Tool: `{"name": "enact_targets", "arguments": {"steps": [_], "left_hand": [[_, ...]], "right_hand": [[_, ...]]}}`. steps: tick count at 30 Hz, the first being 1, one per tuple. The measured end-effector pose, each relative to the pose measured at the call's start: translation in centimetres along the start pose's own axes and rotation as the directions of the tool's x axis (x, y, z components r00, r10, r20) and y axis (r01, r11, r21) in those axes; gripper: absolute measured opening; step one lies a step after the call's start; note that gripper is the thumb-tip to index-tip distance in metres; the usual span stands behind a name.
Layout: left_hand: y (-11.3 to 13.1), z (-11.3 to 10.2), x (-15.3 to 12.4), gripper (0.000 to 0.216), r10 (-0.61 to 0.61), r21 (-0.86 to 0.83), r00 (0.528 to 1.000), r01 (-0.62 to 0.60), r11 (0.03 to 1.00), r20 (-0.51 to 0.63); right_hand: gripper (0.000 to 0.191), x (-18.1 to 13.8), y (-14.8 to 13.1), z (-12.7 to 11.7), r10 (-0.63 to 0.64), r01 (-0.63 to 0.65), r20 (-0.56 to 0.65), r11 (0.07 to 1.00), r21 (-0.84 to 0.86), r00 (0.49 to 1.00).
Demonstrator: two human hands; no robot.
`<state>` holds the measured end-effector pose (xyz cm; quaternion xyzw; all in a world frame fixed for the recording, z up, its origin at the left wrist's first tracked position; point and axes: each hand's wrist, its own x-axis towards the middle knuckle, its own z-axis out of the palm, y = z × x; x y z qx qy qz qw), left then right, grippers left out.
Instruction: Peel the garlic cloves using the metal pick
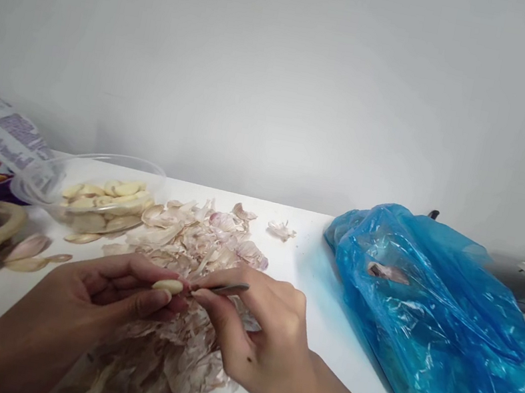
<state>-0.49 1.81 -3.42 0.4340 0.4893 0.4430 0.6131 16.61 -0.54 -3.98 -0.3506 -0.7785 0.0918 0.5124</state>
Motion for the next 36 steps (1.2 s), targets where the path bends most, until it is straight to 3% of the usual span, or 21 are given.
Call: {"name": "enact_targets", "arguments": {"steps": [11,18,31,36], "left_hand": [[0.14,0.25,-0.18,0.009,0.008,-0.025,1.000,-0.008,1.000,0.025],[0.18,0.28,-0.20,0.010,0.002,-0.025,0.999,-0.001,1.000,0.042],[0.34,0.21,-0.22,0.011,0.009,-0.043,0.999,-0.007,0.999,0.036],[0.24,0.09,-0.11,0.012,0.003,-0.033,1.000,-0.002,0.999,0.029]], "right_hand": [[0.022,-0.17,-0.04,-0.01,-0.010,0.009,0.011,0.998,0.065,1.000],[0.021,-0.14,-0.12,-0.04,-0.022,0.024,-0.043,0.999,0.046,0.999],[0.028,-0.30,0.33,0.06,-0.118,0.117,0.007,0.991,0.071,0.993],[0.026,-0.31,0.23,0.05,-0.143,0.145,-0.045,0.989,0.041,0.989]]}}
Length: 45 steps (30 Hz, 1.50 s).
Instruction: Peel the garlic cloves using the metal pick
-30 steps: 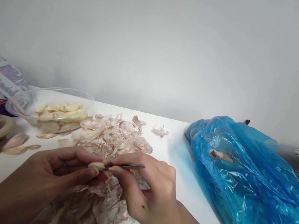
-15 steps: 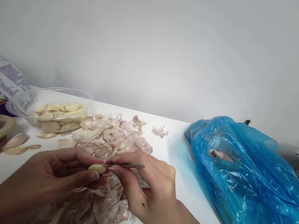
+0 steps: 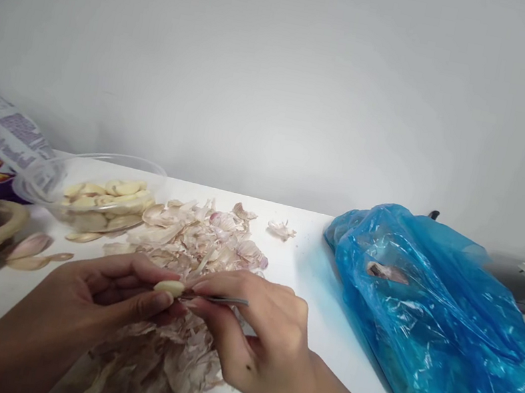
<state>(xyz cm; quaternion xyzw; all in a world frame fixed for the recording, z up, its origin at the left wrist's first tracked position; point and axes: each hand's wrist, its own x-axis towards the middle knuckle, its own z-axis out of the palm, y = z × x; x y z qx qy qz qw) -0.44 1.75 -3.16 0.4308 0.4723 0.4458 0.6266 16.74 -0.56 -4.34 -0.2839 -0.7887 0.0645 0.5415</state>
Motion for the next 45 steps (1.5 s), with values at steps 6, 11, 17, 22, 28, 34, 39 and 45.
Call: {"name": "enact_targets", "arguments": {"steps": [6,11,17,22,28,34,39,45], "left_hand": [[-0.32,-0.53,0.32,0.015,-0.022,0.000,0.999,0.022,1.000,0.042],[-0.35,-0.56,0.50,0.015,-0.006,0.018,0.998,0.004,1.000,0.062],[-0.29,-0.36,0.33,0.014,0.003,0.076,0.999,-0.007,0.997,0.052],[-0.04,0.10,-0.14,0.010,0.033,0.095,0.999,-0.034,0.995,0.010],[0.18,0.31,-0.28,0.008,0.028,0.092,0.999,-0.029,0.995,0.016],[0.09,0.27,-0.18,0.008,0.035,0.097,0.999,-0.036,0.995,0.017],[0.09,0.26,-0.17,0.008,0.032,0.099,0.999,-0.035,0.994,0.029],[-0.06,0.20,-0.09,0.007,0.023,0.112,0.999,-0.028,0.993,0.043]], "right_hand": [[0.025,0.07,-0.15,0.00,-0.002,0.001,0.008,1.000,0.007,1.000],[0.023,0.10,-0.32,-0.02,-0.002,0.002,0.027,1.000,0.001,1.000],[0.017,0.46,-0.64,-0.21,0.001,0.001,0.054,1.000,-0.030,0.999],[0.015,0.63,-0.84,-0.31,-0.003,0.004,0.071,1.000,-0.024,0.997],[0.013,0.62,-0.88,-0.26,-0.005,0.009,0.063,0.999,-0.053,0.998],[0.016,0.48,-0.81,-0.35,0.001,0.003,0.079,0.999,-0.047,0.997],[0.014,0.62,-0.93,-0.36,-0.003,0.006,0.065,0.999,-0.038,0.998],[0.012,0.81,-0.94,-0.46,-0.014,0.017,0.091,0.999,-0.028,0.996]]}}
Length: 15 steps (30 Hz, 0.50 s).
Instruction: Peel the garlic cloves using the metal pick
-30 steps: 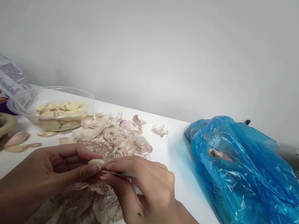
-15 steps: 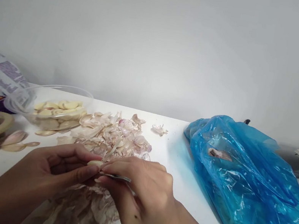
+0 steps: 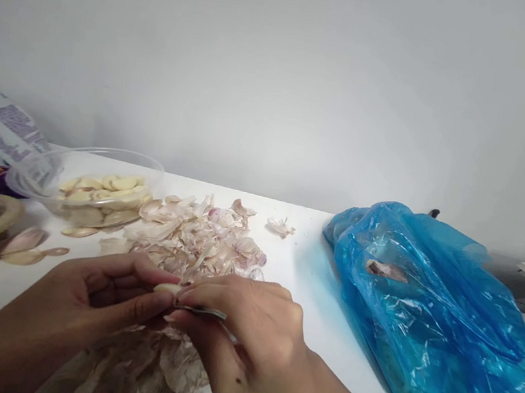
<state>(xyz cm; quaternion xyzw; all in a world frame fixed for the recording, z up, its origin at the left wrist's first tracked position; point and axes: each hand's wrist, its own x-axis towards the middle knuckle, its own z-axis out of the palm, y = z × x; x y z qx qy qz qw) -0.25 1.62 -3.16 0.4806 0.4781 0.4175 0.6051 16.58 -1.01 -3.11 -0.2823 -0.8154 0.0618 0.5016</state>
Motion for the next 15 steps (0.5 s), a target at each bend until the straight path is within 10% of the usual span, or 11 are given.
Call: {"name": "enact_targets", "arguments": {"steps": [15], "left_hand": [[0.27,0.20,-0.13,0.008,0.005,0.062,1.000,-0.004,0.998,-0.020]], "right_hand": [[0.013,0.09,-0.02,-0.05,-0.022,0.020,0.050,0.999,0.034,0.999]]}}
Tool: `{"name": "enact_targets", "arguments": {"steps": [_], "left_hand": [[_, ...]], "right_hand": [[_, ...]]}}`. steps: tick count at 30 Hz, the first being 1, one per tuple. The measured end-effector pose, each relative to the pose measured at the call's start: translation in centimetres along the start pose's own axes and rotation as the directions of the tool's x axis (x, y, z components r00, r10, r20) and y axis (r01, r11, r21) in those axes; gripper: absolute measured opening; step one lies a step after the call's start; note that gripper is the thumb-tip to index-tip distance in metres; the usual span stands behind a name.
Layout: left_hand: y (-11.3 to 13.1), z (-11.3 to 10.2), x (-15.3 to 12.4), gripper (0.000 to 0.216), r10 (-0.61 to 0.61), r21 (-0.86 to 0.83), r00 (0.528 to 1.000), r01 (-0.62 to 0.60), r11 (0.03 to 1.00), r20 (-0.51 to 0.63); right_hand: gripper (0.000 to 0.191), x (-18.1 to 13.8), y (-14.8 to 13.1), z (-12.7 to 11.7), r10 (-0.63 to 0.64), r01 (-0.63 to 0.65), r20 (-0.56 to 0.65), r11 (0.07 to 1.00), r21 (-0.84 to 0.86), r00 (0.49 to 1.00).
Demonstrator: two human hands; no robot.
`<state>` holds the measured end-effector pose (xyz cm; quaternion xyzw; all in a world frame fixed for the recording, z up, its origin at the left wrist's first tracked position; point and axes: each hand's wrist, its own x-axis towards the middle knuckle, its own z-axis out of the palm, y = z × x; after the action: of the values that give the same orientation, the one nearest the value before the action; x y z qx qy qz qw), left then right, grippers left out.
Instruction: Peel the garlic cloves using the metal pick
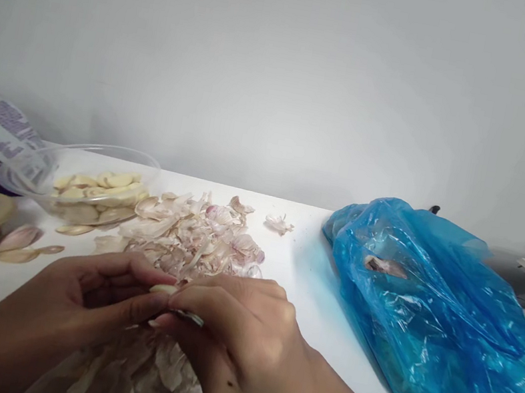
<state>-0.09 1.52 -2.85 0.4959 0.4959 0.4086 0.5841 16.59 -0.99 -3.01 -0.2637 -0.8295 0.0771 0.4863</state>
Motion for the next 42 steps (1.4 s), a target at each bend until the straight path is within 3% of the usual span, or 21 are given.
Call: {"name": "enact_targets", "arguments": {"steps": [19,42], "left_hand": [[0.10,0.04,-0.15,0.008,-0.043,-0.055,0.999,0.043,0.998,0.001],[-0.07,-0.05,-0.07,0.008,-0.025,-0.073,0.999,0.027,0.997,0.034]], "right_hand": [[0.015,0.22,-0.11,-0.09,0.023,-0.029,-0.053,0.991,-0.134,0.998],[0.015,0.17,-0.09,0.03,-0.030,0.025,-0.052,0.994,-0.103,0.998]]}}
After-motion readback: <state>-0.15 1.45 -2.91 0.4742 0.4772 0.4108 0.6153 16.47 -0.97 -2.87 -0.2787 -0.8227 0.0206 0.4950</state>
